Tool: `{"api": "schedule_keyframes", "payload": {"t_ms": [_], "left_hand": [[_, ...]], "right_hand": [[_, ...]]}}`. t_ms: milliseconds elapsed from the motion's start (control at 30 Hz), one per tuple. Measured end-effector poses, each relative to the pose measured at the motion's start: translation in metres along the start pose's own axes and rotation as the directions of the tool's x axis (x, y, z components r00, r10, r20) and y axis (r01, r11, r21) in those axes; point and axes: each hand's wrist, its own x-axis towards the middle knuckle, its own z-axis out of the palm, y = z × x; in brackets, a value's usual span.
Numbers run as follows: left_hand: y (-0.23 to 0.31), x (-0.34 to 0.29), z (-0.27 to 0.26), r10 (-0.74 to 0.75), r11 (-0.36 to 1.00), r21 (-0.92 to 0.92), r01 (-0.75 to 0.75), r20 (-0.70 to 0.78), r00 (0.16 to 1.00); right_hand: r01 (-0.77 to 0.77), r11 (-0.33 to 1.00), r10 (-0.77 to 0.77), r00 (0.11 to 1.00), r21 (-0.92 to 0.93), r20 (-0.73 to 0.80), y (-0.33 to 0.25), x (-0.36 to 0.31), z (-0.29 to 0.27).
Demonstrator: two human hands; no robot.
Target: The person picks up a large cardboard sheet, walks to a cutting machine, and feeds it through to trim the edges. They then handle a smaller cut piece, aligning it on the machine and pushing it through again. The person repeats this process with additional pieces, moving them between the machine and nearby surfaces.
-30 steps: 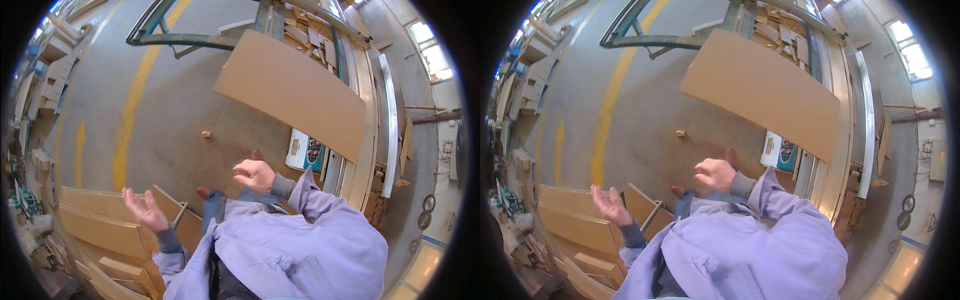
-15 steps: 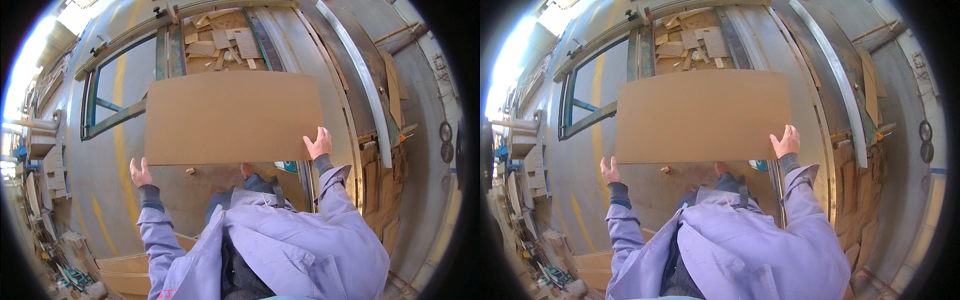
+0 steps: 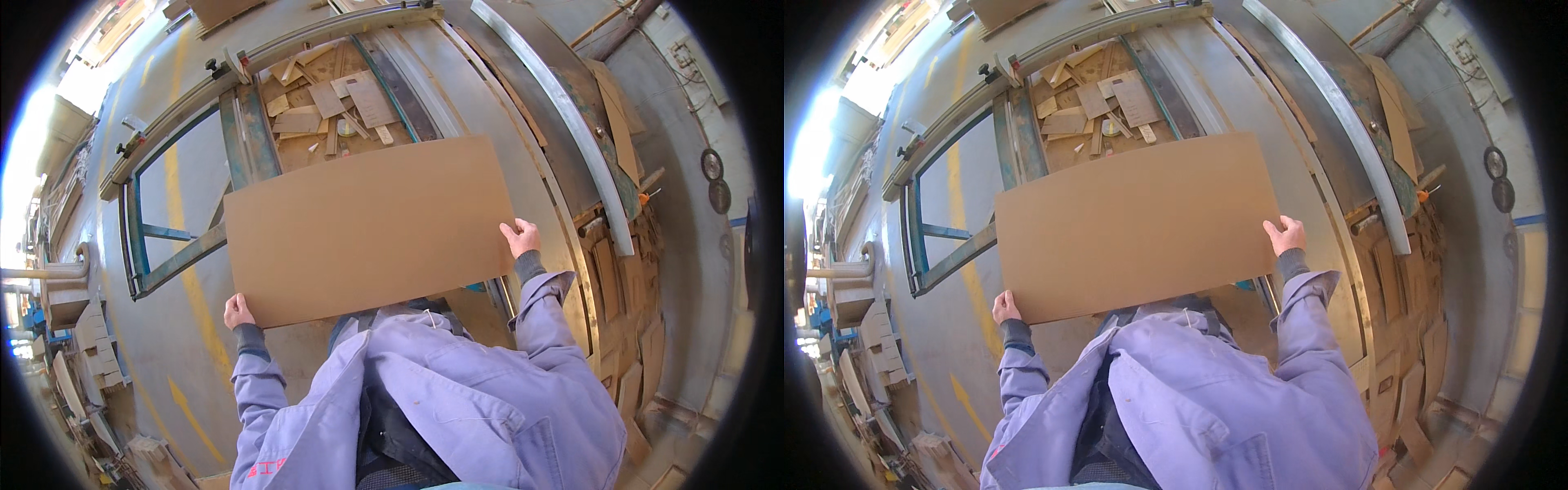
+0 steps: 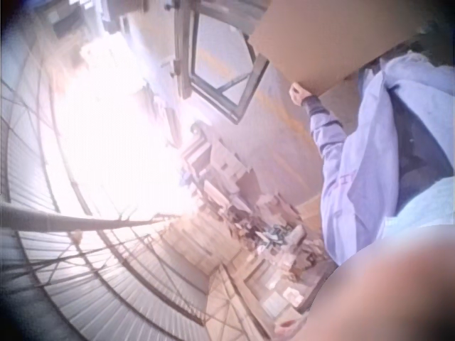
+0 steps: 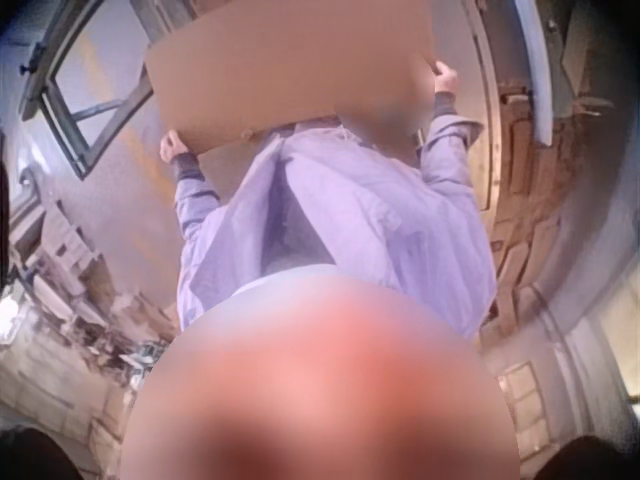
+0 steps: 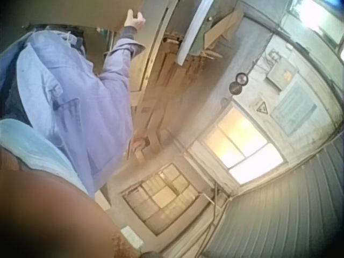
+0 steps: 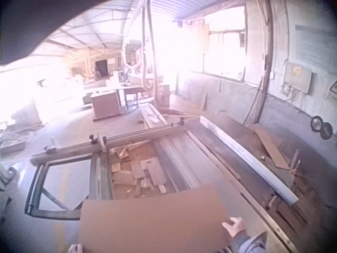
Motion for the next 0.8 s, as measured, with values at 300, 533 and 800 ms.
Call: {"api": "schedule_keyframes", "payload": {"t_ms": [300, 533, 800], "left_hand": [[0.017, 0.014, -0.004, -0.031, 0.989, -0.146, 0.036, 0.038, 0.999], [0.027, 0.016, -0.012, -0.117, 0.983, -0.115, 0.143, 0.201, 0.973], [0.020, -0.048, -0.020, -0.307, 0.887, -0.251, 0.388, 0.309, 0.900]], "right_hand": [[-0.128, 0.976, 0.113, 0.989, 0.178, 0.092, 0.002, 0.020, 0.002], [-0.065, 0.927, 0.032, 0.995, 0.371, 0.093, -0.028, 0.075, 0.000], [0.118, 0.968, -0.157, 0.973, 0.221, 0.167, -0.053, 0.134, -0.002]]}}
